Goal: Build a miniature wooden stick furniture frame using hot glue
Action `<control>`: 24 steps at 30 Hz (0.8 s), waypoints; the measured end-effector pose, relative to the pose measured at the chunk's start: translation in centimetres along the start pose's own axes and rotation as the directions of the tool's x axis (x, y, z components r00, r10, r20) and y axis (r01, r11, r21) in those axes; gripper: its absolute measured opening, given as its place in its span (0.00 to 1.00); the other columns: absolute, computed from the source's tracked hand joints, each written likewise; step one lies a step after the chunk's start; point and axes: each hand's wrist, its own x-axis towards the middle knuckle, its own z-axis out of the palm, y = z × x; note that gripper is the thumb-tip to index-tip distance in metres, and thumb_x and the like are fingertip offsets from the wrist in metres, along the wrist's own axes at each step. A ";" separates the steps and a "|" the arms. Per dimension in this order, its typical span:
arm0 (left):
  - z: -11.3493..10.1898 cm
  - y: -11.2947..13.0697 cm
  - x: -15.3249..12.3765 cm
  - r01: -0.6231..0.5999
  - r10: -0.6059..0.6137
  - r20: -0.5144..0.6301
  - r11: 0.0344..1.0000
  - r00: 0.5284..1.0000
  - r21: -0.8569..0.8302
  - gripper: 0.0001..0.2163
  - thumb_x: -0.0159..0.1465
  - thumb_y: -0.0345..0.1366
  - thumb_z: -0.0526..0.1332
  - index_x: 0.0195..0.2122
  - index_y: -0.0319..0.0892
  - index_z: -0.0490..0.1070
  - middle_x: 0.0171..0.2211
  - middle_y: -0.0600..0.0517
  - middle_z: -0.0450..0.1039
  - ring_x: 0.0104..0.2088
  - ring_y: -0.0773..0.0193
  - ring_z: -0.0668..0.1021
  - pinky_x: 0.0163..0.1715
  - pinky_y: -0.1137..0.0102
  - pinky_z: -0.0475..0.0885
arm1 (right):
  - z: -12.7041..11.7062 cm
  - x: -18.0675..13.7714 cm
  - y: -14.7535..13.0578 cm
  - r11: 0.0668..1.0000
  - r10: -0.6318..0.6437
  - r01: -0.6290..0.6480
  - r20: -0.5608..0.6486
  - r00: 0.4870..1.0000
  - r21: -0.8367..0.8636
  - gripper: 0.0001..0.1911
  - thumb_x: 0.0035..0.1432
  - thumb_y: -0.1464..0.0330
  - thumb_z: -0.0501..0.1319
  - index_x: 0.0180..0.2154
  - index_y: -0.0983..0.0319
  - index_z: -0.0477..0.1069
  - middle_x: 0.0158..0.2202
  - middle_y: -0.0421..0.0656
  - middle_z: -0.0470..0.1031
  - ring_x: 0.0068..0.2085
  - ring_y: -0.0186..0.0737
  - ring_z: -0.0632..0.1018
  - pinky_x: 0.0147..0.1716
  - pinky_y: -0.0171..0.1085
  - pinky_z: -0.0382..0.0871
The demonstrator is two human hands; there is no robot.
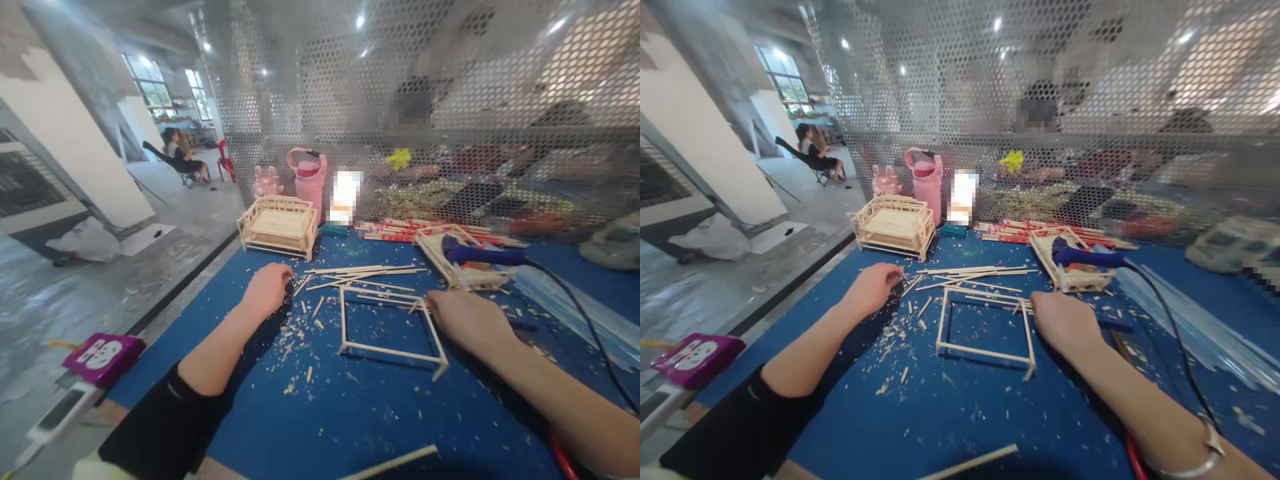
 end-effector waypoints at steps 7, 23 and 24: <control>-0.3 2.0 -1.4 -0.012 0.012 0.228 1.000 0.974 0.000 0.14 0.55 0.46 0.60 0.25 0.40 0.77 0.25 0.46 0.77 0.28 0.58 0.76 0.27 0.69 0.64 | -0.5 -0.9 0.6 0.999 -0.018 0.018 0.001 1.000 0.036 0.16 0.63 0.68 0.47 0.39 0.60 0.73 0.37 0.49 0.79 0.39 0.51 0.79 0.31 0.40 0.66; 0.8 5.5 -1.3 -0.059 0.057 0.210 0.998 0.976 0.007 0.10 0.56 0.40 0.60 0.25 0.41 0.78 0.24 0.50 0.77 0.28 0.63 0.76 0.28 0.73 0.64 | -1.4 -8.1 2.5 0.819 0.195 -0.022 -0.243 0.950 0.573 0.15 0.50 0.58 0.54 0.29 0.59 0.75 0.13 0.39 0.68 0.19 0.40 0.71 0.21 0.37 0.60; 0.8 5.6 -1.2 -0.062 0.059 0.214 0.998 0.975 0.011 0.09 0.55 0.38 0.61 0.24 0.41 0.77 0.24 0.50 0.77 0.27 0.63 0.76 0.28 0.73 0.64 | -1.5 -8.3 2.6 0.803 0.207 -0.014 -0.257 0.944 0.596 0.15 0.49 0.58 0.54 0.28 0.59 0.75 0.13 0.38 0.67 0.18 0.39 0.69 0.21 0.36 0.59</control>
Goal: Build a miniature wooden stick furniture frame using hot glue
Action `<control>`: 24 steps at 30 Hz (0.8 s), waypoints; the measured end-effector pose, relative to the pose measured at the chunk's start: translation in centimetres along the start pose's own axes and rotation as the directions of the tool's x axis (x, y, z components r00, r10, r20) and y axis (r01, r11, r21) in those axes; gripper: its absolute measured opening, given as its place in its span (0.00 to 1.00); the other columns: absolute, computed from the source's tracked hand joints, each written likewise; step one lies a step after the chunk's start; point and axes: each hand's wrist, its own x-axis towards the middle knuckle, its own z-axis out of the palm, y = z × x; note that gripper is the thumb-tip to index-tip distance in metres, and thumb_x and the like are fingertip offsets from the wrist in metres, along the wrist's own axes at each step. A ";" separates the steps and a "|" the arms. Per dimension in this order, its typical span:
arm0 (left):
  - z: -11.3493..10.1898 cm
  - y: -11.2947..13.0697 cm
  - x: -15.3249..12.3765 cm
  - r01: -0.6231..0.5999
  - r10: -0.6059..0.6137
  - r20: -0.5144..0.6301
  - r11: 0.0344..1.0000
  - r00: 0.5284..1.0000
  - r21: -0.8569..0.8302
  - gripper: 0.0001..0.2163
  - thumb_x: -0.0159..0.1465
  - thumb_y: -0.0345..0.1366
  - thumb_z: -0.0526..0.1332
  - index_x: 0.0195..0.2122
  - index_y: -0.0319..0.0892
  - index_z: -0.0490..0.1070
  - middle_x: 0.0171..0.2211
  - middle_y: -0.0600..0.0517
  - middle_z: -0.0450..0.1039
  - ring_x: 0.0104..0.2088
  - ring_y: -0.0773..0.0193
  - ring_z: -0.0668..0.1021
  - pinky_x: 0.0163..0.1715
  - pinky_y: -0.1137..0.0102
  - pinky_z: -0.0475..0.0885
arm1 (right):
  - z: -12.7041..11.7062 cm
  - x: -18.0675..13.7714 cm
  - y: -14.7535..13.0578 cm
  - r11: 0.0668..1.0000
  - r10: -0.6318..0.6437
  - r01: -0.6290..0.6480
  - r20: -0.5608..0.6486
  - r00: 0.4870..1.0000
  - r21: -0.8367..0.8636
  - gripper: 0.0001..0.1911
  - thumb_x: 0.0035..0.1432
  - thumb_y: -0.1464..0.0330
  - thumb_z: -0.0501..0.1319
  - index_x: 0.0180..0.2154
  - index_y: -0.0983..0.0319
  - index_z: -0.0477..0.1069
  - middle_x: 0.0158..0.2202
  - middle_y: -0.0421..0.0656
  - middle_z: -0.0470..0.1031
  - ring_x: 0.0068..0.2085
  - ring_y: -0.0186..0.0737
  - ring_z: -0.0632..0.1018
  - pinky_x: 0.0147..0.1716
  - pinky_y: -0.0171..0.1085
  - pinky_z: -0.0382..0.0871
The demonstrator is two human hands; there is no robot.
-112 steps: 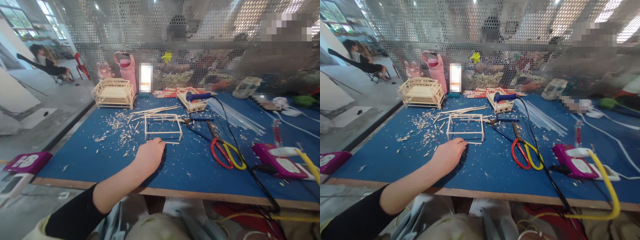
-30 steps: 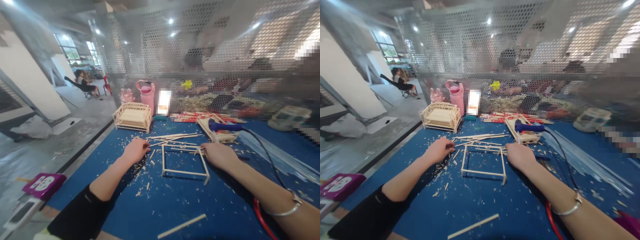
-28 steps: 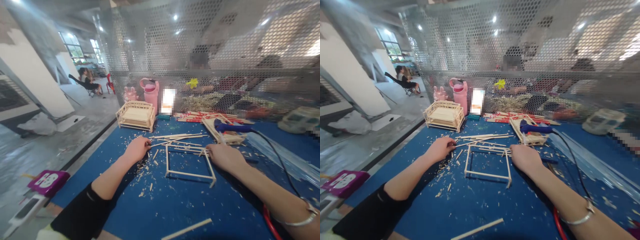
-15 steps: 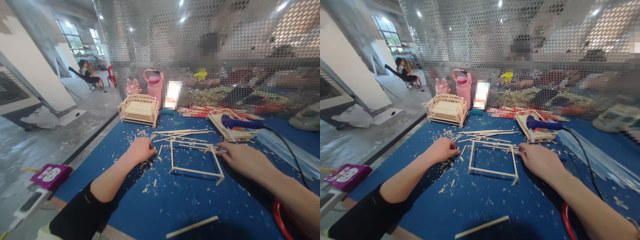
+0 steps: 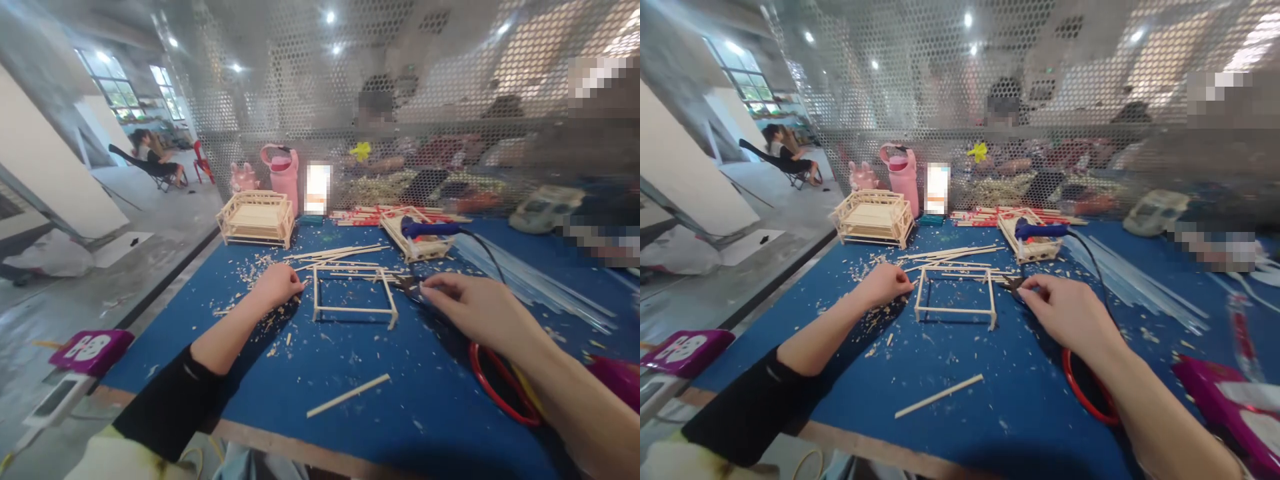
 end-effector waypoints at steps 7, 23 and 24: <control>-3.6 -0.5 -5.3 0.088 -0.104 -0.262 0.993 0.960 -0.075 0.13 0.62 0.39 0.51 0.31 0.40 0.74 0.29 0.49 0.76 0.30 0.61 0.75 0.30 0.71 0.64 | -0.1 -1.0 1.2 0.985 0.063 -0.036 -0.157 0.986 0.168 0.15 0.49 0.58 0.55 0.27 0.61 0.74 0.15 0.38 0.68 0.18 0.34 0.66 0.21 0.34 0.58; 4.8 9.8 -7.1 -0.228 0.227 -0.052 0.880 0.973 -0.416 0.05 0.58 0.32 0.59 0.31 0.41 0.75 0.33 0.51 0.77 0.36 0.59 0.76 0.39 0.68 0.67 | 2.7 -1.8 1.0 0.975 -0.157 0.107 0.263 0.952 0.197 0.12 0.52 0.67 0.57 0.35 0.62 0.76 0.23 0.38 0.73 0.24 0.34 0.70 0.26 0.32 0.60; 4.8 9.8 -7.1 -0.229 0.222 -0.064 0.890 0.973 -0.395 0.05 0.58 0.32 0.59 0.31 0.41 0.74 0.34 0.50 0.77 0.37 0.59 0.76 0.39 0.67 0.67 | 3.1 -1.7 0.8 0.972 -0.173 0.117 0.282 0.944 0.204 0.12 0.52 0.67 0.57 0.37 0.63 0.76 0.23 0.38 0.73 0.25 0.34 0.70 0.26 0.32 0.60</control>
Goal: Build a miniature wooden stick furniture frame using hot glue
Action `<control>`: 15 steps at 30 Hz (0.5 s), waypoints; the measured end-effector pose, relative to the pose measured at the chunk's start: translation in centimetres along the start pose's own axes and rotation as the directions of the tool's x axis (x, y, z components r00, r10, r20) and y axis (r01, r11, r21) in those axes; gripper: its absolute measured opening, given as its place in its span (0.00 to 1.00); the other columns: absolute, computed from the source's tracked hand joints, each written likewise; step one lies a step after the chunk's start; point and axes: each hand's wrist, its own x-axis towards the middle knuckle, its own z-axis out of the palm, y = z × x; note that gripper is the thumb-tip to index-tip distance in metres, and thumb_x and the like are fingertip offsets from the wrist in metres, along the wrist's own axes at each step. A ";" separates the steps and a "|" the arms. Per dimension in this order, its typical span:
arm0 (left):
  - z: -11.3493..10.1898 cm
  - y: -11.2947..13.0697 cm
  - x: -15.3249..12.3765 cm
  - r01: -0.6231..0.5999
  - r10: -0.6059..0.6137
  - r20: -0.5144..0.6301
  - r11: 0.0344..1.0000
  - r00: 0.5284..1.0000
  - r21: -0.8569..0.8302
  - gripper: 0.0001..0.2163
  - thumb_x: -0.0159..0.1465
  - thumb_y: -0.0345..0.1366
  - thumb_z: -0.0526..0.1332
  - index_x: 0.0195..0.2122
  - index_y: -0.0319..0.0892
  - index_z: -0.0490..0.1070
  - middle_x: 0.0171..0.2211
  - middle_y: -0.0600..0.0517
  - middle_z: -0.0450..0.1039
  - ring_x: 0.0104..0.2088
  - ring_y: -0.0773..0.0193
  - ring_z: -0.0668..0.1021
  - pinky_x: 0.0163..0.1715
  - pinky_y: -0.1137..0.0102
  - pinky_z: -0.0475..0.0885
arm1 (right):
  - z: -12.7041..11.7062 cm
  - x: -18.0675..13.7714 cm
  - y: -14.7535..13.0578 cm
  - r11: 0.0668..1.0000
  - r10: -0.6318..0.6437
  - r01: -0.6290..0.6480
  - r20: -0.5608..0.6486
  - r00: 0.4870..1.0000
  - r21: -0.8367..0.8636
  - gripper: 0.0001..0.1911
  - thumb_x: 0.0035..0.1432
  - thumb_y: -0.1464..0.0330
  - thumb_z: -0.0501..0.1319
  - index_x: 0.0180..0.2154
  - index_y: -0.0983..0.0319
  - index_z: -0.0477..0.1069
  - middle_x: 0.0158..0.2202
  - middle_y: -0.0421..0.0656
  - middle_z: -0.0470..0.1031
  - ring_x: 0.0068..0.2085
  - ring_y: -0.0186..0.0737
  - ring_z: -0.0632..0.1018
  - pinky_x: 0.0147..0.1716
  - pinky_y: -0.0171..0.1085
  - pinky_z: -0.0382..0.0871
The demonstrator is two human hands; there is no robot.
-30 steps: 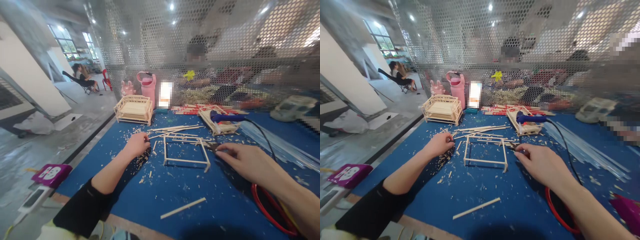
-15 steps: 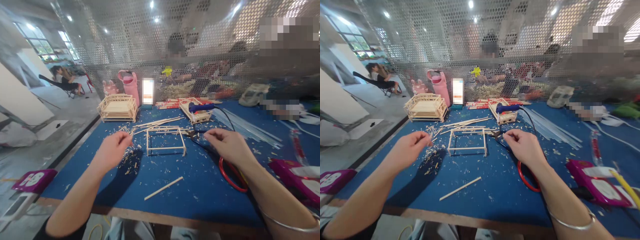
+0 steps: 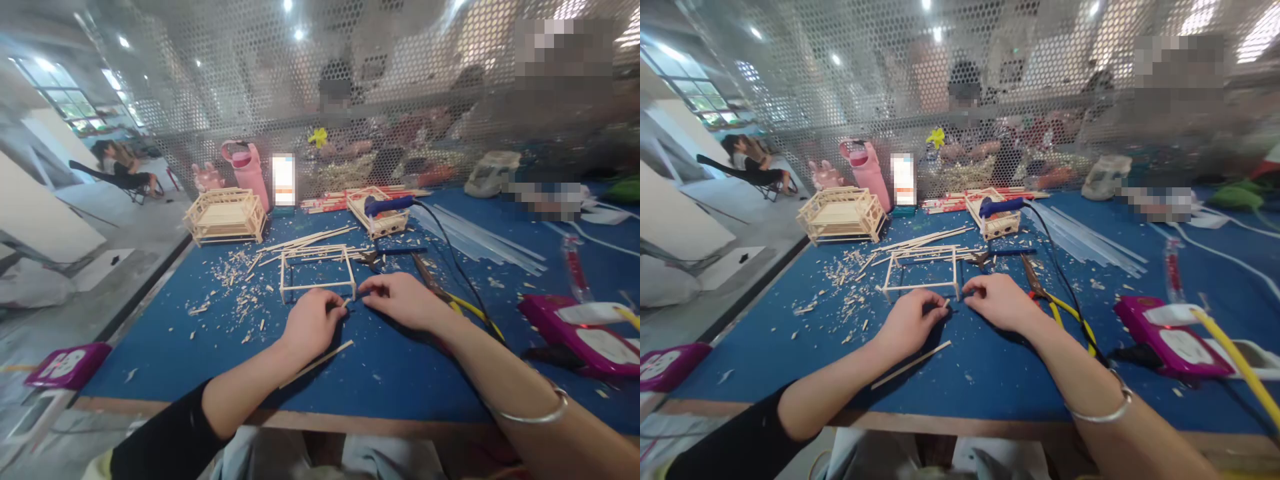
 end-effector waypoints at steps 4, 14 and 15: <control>0.6 0.2 0.5 0.005 -0.005 -0.023 1.000 1.000 0.011 0.05 0.59 0.31 0.58 0.33 0.42 0.74 0.33 0.52 0.77 0.34 0.61 0.76 0.36 0.69 0.66 | 0.8 0.3 -0.1 1.000 -0.024 0.024 0.014 1.000 -0.009 0.13 0.52 0.69 0.57 0.39 0.64 0.76 0.25 0.38 0.73 0.26 0.33 0.70 0.27 0.32 0.60; 1.1 0.4 1.1 -0.032 0.036 -0.059 0.997 0.998 0.076 0.10 0.62 0.37 0.56 0.33 0.43 0.78 0.34 0.50 0.79 0.35 0.59 0.76 0.36 0.69 0.66 | 1.1 0.3 -0.5 0.998 -0.038 0.038 0.002 0.999 -0.048 0.12 0.52 0.70 0.57 0.37 0.61 0.77 0.23 0.38 0.71 0.26 0.34 0.70 0.26 0.32 0.58; 1.1 0.4 1.2 -0.037 0.041 -0.058 0.996 0.997 0.081 0.11 0.63 0.37 0.56 0.33 0.43 0.78 0.34 0.50 0.79 0.35 0.59 0.76 0.36 0.69 0.66 | 1.1 0.3 -0.5 0.998 -0.041 0.041 0.003 0.999 -0.050 0.12 0.52 0.70 0.57 0.37 0.61 0.77 0.23 0.38 0.71 0.26 0.34 0.70 0.26 0.32 0.58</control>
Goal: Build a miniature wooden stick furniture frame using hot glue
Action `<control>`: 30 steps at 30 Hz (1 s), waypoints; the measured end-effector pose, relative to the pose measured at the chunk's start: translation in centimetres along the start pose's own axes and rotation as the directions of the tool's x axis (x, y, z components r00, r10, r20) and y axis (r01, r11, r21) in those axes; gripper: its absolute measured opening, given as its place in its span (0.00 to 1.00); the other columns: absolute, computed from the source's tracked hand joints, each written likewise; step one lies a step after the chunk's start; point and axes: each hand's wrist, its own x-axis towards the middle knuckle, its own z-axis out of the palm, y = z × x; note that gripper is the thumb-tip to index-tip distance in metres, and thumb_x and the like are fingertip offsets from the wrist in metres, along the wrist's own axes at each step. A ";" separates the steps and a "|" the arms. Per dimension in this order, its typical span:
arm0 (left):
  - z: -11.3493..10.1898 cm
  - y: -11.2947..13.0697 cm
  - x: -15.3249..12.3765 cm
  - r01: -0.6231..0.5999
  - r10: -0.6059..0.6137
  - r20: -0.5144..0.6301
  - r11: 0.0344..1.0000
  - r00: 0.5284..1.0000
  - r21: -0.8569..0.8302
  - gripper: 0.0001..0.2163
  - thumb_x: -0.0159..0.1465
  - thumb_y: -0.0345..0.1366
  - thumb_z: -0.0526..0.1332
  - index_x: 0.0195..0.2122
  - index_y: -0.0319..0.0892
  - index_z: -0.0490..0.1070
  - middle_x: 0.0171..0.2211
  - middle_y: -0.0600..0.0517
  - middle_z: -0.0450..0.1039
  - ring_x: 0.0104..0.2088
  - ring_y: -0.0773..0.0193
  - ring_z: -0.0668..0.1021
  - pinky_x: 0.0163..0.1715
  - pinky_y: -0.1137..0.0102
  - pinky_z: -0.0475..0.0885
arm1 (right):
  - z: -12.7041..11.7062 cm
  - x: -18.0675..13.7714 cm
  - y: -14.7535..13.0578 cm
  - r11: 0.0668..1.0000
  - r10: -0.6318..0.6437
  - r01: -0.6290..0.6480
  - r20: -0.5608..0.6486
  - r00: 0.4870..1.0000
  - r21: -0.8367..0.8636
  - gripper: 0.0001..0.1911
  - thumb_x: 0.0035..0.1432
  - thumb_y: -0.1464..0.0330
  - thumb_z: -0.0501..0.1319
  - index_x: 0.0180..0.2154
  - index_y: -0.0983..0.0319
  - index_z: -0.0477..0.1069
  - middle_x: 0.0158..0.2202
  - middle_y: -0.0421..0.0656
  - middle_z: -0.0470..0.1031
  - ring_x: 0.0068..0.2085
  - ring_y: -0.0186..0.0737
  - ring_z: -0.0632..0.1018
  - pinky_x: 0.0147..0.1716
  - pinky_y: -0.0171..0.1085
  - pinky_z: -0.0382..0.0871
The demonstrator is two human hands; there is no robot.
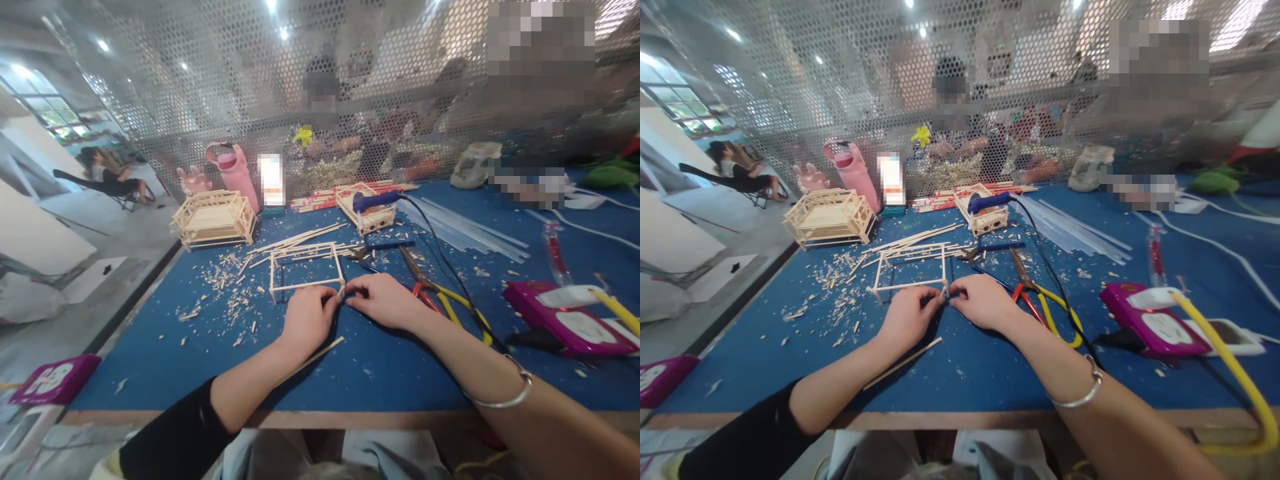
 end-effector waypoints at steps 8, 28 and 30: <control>-1.8 0.3 -3.0 -0.115 0.116 -0.017 0.991 0.993 0.064 0.10 0.63 0.35 0.53 0.32 0.41 0.73 0.33 0.48 0.75 0.37 0.57 0.73 0.39 0.65 0.65 | -2.7 -1.2 0.1 0.992 0.118 -0.122 -0.167 0.979 -0.013 0.09 0.53 0.71 0.55 0.33 0.62 0.74 0.24 0.39 0.73 0.26 0.35 0.71 0.27 0.31 0.61; -0.4 0.8 -9.5 0.041 0.079 0.196 0.841 0.977 -0.540 0.14 0.67 0.42 0.46 0.30 0.43 0.65 0.22 0.54 0.68 0.25 0.66 0.69 0.28 0.72 0.60 | -3.2 -7.7 3.6 0.809 0.451 -0.491 -0.194 0.871 -0.323 0.22 0.53 0.71 0.54 0.51 0.66 0.64 0.32 0.50 0.77 0.32 0.48 0.78 0.30 0.39 0.65; -0.3 0.9 -8.8 0.124 0.036 0.220 0.734 0.975 -0.668 0.12 0.66 0.42 0.47 0.35 0.43 0.65 0.22 0.55 0.67 0.23 0.67 0.67 0.27 0.73 0.61 | -3.9 -8.3 3.2 0.845 0.504 -0.524 -0.171 0.847 -0.108 0.24 0.52 0.68 0.54 0.52 0.66 0.62 0.25 0.46 0.75 0.25 0.44 0.76 0.24 0.37 0.64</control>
